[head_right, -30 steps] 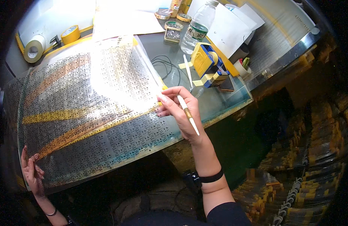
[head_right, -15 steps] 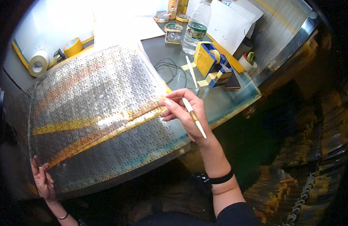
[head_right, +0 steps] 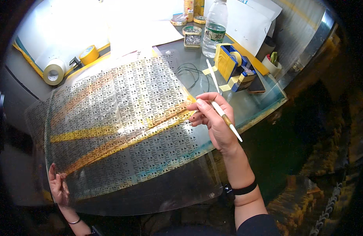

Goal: Preparing a large patterned transparent sheet on a light table using a small tool.

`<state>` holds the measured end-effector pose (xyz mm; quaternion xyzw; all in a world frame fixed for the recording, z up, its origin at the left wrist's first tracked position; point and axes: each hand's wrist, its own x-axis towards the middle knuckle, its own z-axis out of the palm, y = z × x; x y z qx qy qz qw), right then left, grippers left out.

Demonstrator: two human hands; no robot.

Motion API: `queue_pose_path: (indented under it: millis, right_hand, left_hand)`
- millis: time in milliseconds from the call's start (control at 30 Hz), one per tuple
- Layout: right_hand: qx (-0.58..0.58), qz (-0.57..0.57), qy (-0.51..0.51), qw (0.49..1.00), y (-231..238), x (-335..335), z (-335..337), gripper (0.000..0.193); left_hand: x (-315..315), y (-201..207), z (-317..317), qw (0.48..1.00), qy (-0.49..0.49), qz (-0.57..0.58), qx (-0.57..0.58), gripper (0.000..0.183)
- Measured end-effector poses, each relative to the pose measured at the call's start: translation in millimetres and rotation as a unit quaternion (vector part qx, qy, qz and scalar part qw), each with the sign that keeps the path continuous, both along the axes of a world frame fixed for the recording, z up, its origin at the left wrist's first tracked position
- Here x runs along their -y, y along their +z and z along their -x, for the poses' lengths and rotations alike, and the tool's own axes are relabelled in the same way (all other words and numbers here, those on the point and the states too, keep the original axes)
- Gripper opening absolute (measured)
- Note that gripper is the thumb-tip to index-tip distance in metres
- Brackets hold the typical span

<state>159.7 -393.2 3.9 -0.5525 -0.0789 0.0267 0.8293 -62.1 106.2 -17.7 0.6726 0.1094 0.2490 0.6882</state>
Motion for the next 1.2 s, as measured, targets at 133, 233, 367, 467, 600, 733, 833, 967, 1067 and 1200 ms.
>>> queue_pose_path:
  millis: [133, 233, 367, 467, 600, 733, 833, 967, 1067, 1200]
  right_hand:
    - [0.002, -0.003, 0.002, 1.000, -1.6, 1.6, -0.3, 0.017]
    - [-0.001, -0.013, 0.007, 1.000, -1.7, 1.8, -0.5, 0.017]
    - [-0.013, -0.021, 0.003, 1.000, 0.7, 0.5, 0.6, 0.016]
    - [-0.013, -0.021, -0.001, 1.000, 1.8, 2.5, 0.5, 0.015]
    - [-0.019, -0.028, -0.006, 0.999, 0.5, 2.6, -0.9, 0.016]
    - [-0.024, -0.014, -0.013, 1.000, 1.8, -4.3, -1.8, 0.019]
    - [-0.018, 0.002, -0.046, 0.999, -3.2, -4.0, -1.8, 0.018]
    - [-0.009, 0.015, -0.069, 0.997, -7.2, -0.3, 0.0, 0.017]
    - [-0.004, -0.010, -0.037, 0.999, -10.6, 2.0, -0.7, 0.017]
    - [-0.004, -0.032, -0.018, 0.999, -9.8, -0.1, -0.8, 0.016]
  left_hand:
    - [-8.7, 6.0, 3.2, 0.994, -0.107, 0.024, -0.002, 0.047]
    - [-2.2, 3.3, -0.1, 1.000, -0.027, 0.012, -0.010, 0.048]
    - [-7.7, -0.2, 3.9, 0.999, -0.035, 0.019, -0.020, 0.048]
    - [-8.3, -1.3, 4.2, 0.999, -0.032, 0.018, -0.028, 0.048]
    - [0.8, 2.0, 1.9, 0.999, -0.034, 0.015, -0.014, 0.047]
    - [4.4, 5.5, 3.2, 0.997, -0.064, 0.051, 0.006, 0.044]
    - [24.8, 19.6, -6.2, 0.997, -0.018, 0.078, -0.014, 0.043]
    - [27.2, 24.2, -11.7, 0.994, -0.038, 0.101, -0.028, 0.040]
    - [30.3, 29.4, -8.8, 0.995, -0.038, 0.090, -0.017, 0.040]
    - [31.1, 30.0, -5.8, 0.995, -0.039, 0.095, 0.001, 0.041]
